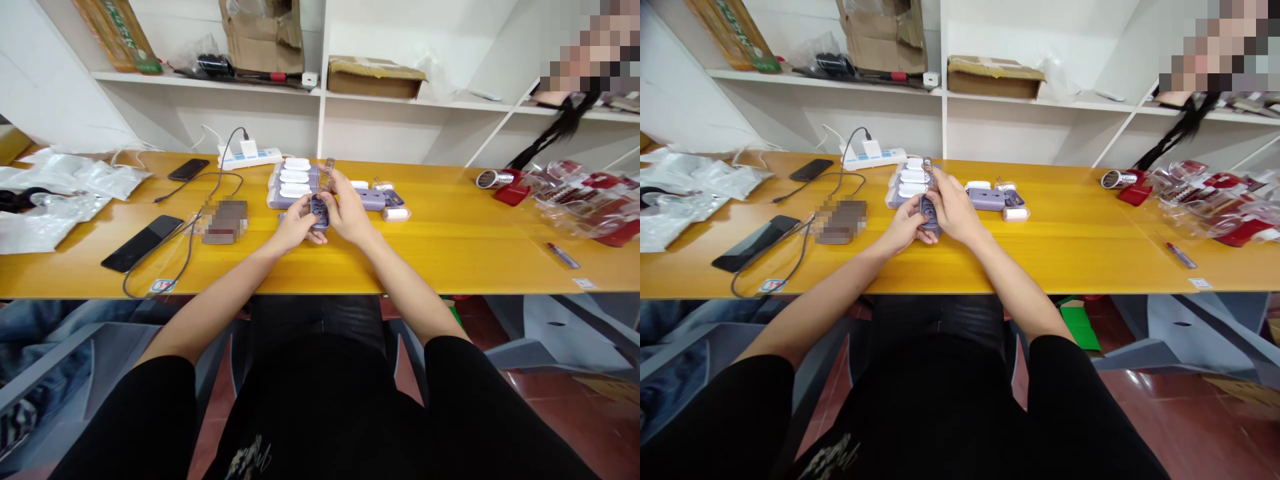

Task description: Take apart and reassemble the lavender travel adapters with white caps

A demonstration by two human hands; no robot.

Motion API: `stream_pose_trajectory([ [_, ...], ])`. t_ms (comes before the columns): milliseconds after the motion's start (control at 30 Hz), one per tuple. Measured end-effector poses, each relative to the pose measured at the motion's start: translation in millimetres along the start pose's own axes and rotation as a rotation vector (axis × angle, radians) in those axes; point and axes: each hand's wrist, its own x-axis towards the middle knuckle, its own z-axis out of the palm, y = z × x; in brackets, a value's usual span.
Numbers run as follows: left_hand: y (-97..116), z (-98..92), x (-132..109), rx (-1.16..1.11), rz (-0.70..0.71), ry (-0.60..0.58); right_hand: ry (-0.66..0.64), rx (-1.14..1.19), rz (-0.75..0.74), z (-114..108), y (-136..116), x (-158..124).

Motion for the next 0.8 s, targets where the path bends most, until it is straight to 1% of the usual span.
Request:
stream_pose_trajectory([
  [200,2.4,2.3,-1.4,-0.01,-0.012,0.003,0.016,0.01,-0.01,0.0,0.4,0.2],
  [367,1.0,1.8,-0.8,-0.025,-0.018,-0.003,0.021,0.029,0.006,1.1,3.2,-0.7],
  [600,-2.0,-0.5,1.3,-0.02,-0.009,-0.012,0.049,0.044,-0.019,3.0,7.2,-0.3],
  [800,-4.3,-1.6,1.8,-0.008,-0.008,-0.02,0.029,0.063,-0.016,1.0,4.3,0.1],
])
